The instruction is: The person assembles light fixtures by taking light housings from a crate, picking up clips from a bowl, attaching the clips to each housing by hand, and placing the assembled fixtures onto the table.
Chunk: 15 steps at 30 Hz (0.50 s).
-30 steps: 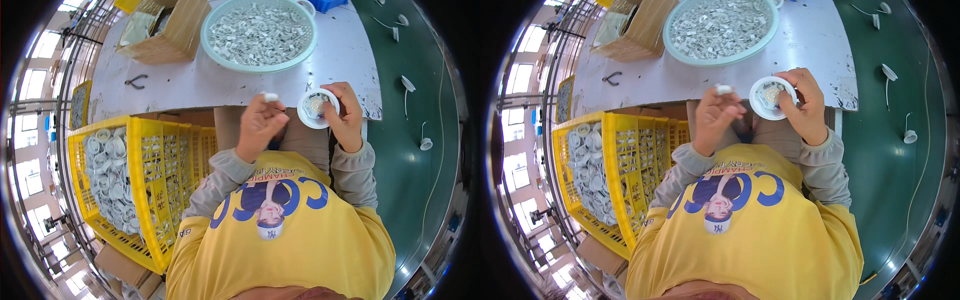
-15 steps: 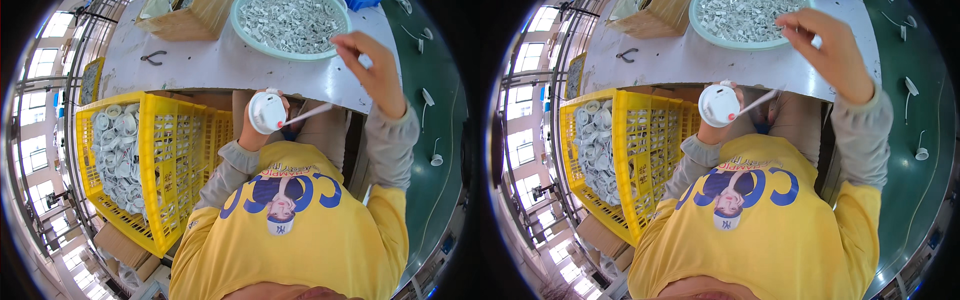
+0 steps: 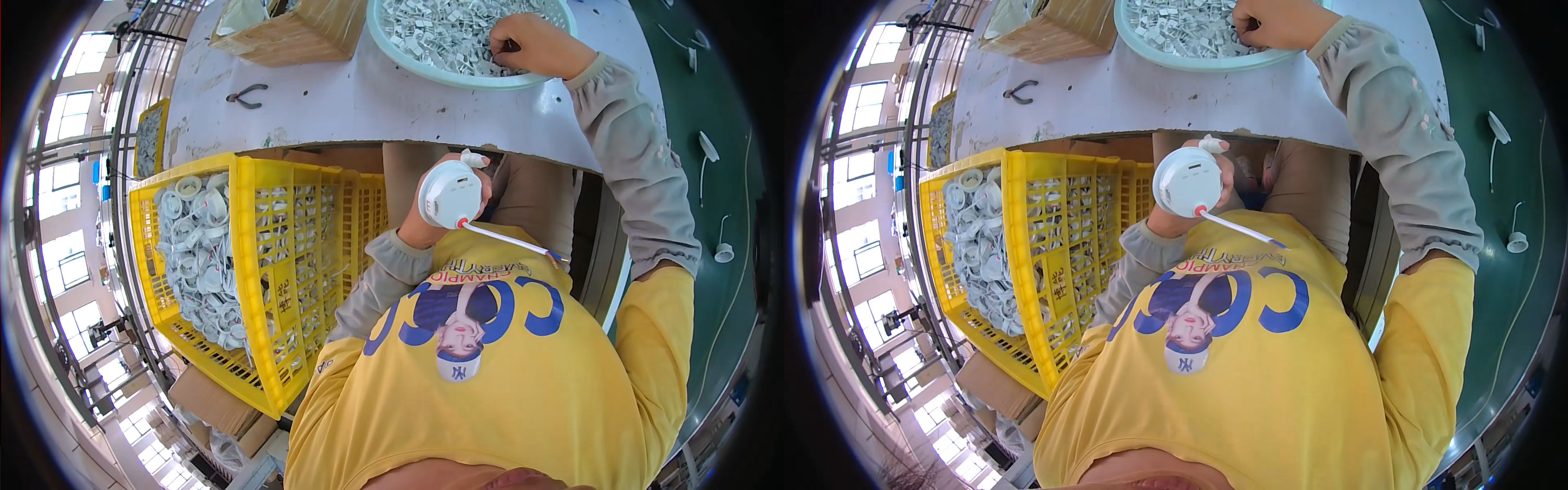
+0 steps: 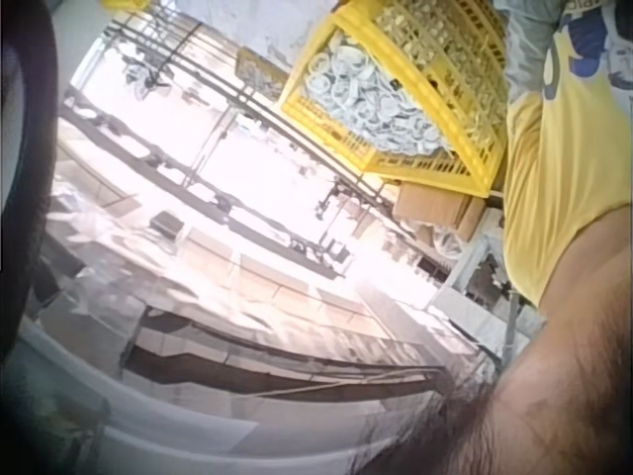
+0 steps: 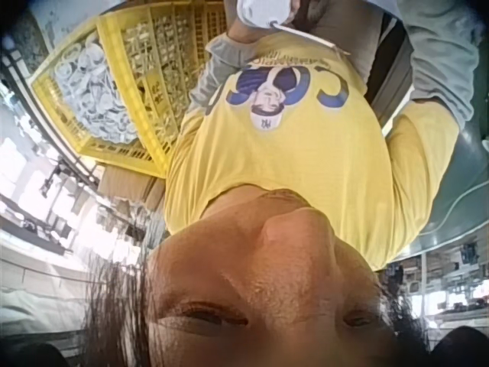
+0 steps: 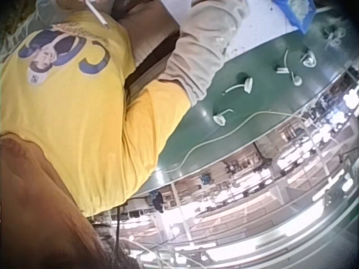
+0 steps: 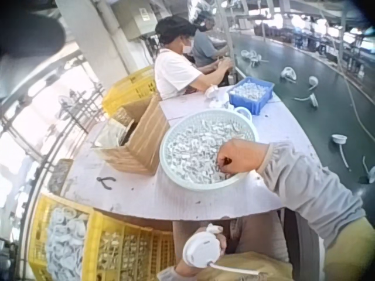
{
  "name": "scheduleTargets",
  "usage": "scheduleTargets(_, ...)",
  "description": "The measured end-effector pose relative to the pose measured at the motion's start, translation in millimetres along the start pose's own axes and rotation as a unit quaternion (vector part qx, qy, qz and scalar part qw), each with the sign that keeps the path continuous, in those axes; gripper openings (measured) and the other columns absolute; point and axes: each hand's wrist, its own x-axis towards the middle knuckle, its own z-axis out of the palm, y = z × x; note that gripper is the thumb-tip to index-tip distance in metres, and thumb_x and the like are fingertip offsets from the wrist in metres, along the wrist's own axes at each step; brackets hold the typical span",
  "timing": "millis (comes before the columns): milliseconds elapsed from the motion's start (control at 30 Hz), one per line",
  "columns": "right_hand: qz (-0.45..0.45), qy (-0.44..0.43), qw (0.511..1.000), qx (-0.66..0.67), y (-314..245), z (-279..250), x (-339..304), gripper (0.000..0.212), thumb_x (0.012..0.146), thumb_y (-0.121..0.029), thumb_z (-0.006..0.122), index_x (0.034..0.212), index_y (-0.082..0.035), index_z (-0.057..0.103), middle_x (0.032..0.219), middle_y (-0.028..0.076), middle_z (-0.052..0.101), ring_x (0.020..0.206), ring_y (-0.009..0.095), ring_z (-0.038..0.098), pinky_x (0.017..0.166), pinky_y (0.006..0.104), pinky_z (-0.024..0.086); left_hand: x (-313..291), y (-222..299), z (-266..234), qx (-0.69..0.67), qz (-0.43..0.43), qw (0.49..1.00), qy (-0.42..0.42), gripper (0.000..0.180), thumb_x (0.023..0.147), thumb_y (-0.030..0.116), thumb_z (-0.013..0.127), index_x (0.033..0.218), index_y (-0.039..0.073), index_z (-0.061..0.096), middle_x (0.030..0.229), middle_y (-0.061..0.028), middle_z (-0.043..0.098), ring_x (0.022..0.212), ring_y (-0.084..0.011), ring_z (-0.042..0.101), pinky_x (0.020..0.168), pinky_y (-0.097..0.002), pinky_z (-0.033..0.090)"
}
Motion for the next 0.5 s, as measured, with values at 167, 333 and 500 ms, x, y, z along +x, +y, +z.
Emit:
scheduleTargets(167,0.024,0.030,0.999,0.007,-0.1,0.9,0.0,0.010,0.074,-0.006,0.061,0.080,-0.001,0.054,0.070,0.009,0.055,0.064,0.023,0.053,0.060,0.0299,0.042,0.7,-0.5,4.0,-0.015,-0.016,0.999,0.022,0.042,0.082,0.015,0.058,0.118,0.001,0.041,0.083,-0.0118,0.056,0.066,-0.0153,0.055,0.052,-0.0218,0.046)
scheduleTargets(333,0.172,0.076,0.973,0.138,-32.4,-18.7,-3.2,0.009,0.085,-0.008,0.054,0.089,-0.001,0.055,0.073,0.005,0.060,0.066,0.011,0.058,0.059,0.0230,0.047,-0.7,-2.7,11.3,0.017,-0.052,0.997,0.055,0.034,0.084,0.011,0.056,0.115,0.002,0.046,0.086,-0.0076,0.057,0.071,-0.0117,0.056,0.056,-0.0213,0.046)
scheduleTargets(500,0.120,0.097,0.884,0.441,-34.0,-23.5,-14.3,0.009,0.089,-0.014,0.050,0.091,-0.007,0.055,0.078,0.007,0.061,0.073,0.018,0.061,0.070,0.0270,0.050,-2.0,-15.6,9.2,0.110,-0.070,0.987,0.088,0.024,0.091,0.019,0.049,0.107,0.002,0.055,0.085,-0.0007,0.060,0.073,-0.0043,0.054,0.061,-0.0181,0.043)
